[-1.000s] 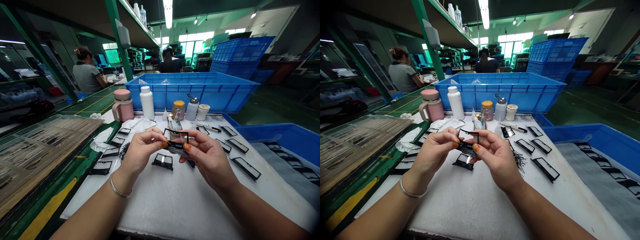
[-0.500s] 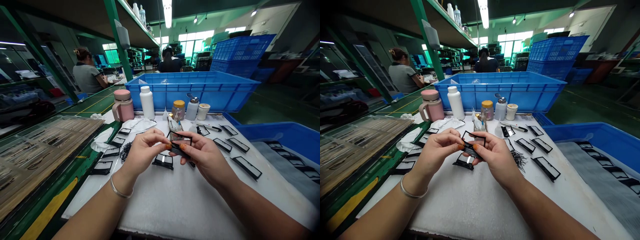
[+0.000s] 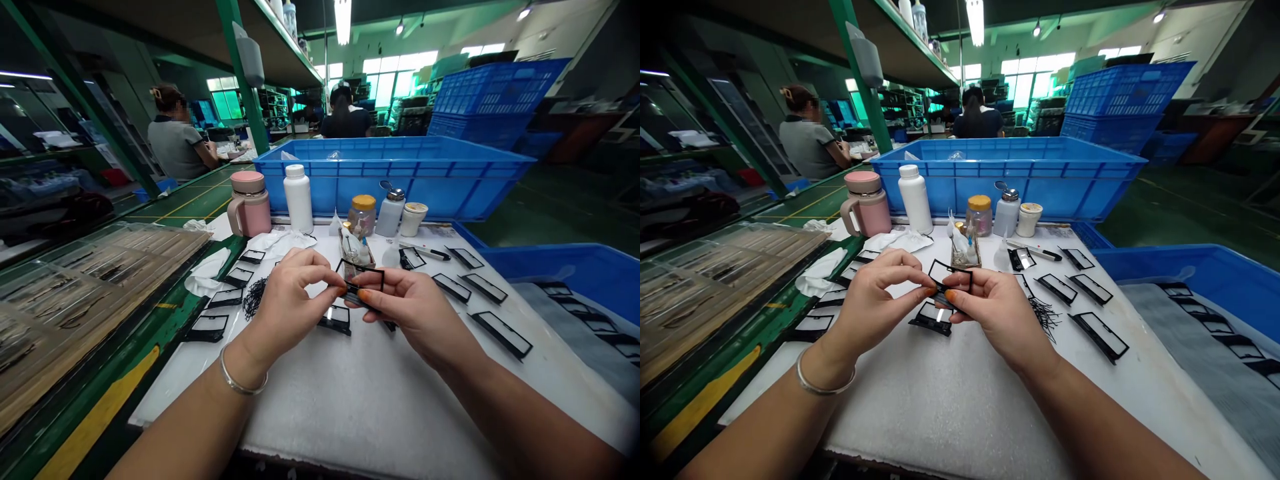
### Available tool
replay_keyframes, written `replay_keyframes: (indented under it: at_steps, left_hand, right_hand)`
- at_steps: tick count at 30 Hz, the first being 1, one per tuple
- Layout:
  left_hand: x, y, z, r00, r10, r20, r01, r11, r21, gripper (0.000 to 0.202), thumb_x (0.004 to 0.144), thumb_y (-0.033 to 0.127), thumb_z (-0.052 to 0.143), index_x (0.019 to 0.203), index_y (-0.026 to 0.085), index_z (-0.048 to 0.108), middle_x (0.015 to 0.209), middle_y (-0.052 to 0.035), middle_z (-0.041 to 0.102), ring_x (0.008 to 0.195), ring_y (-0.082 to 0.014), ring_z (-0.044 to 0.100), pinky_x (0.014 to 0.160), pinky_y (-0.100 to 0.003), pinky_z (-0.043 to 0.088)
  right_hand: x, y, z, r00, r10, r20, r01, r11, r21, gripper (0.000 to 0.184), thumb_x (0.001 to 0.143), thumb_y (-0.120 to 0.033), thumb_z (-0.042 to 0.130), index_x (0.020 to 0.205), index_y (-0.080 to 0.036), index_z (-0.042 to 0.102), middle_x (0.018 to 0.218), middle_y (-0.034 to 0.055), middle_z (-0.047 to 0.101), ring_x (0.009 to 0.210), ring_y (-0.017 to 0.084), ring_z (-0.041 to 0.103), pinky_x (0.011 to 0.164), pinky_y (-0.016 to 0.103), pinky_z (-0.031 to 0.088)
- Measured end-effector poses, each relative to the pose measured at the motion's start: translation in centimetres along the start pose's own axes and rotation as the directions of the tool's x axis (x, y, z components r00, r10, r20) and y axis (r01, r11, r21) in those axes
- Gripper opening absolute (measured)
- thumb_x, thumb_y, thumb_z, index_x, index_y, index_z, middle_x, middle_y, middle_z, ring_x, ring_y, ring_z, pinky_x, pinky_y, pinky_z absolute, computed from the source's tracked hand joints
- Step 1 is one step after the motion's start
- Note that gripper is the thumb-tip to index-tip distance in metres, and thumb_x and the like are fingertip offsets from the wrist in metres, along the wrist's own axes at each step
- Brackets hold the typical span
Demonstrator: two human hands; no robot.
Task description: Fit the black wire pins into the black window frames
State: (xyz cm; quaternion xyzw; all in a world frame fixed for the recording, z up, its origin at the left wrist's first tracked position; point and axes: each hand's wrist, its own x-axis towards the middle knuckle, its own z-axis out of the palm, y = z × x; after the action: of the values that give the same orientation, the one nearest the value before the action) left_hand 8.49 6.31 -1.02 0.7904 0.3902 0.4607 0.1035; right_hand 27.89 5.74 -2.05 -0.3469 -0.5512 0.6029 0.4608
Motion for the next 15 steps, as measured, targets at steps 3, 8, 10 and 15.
replay_keyframes:
  at_steps: [3,8,10,15]
  left_hand:
    - [-0.03,0.02,-0.17,1.0,0.027,-0.006,-0.027,0.999,0.032,0.01,0.079,0.01,0.07,0.078,0.02,0.073,0.078,-0.002,0.06,0.081,-0.0164,0.054,0.074,-0.029,0.041]
    - [-0.01,0.0,-0.34,0.999,0.048,0.01,-0.049,0.997,0.061,0.012,0.079,0.009,0.069,0.079,0.02,0.073,0.079,-0.0018,0.06,0.081,-0.016,0.053,0.073,-0.029,0.041]
    - [-0.02,-0.04,-0.36,0.998,0.058,0.013,-0.058,0.996,0.068,0.012,0.079,0.009,0.069,0.079,0.02,0.073,0.079,-0.0018,0.06,0.081,-0.016,0.053,0.073,-0.028,0.041]
    - [-0.12,-0.13,-0.37,0.997,0.074,0.023,-0.076,0.992,0.096,0.011,0.079,0.01,0.069,0.079,0.02,0.073,0.079,-0.002,0.06,0.081,-0.0163,0.053,0.072,-0.029,0.041]
  right_hand:
    - [0.1,-0.04,0.04,1.0,0.02,0.017,-0.02,1.0,0.002,0.022,0.082,-0.022,0.078,0.103,-0.016,0.073,0.104,0.0087,0.069,0.087,0.019,0.067,0.063,0.018,0.057]
    - [-0.07,-0.12,0.15,1.0,0.014,0.019,-0.013,1.0,-0.021,0.023,0.081,-0.02,0.078,0.103,-0.017,0.074,0.106,0.0087,0.069,0.089,0.02,0.067,0.065,0.02,0.058]
    - [-0.16,-0.11,0.16,1.0,0.014,0.014,-0.014,1.0,-0.026,0.023,0.081,-0.02,0.078,0.103,-0.017,0.074,0.107,0.0087,0.068,0.09,0.02,0.067,0.065,0.021,0.058]
    - [-0.16,-0.13,0.27,1.0,-0.003,-0.004,0.003,0.999,-0.045,0.023,0.08,-0.021,0.078,0.103,-0.017,0.074,0.105,0.0089,0.069,0.088,0.021,0.067,0.064,0.023,0.059]
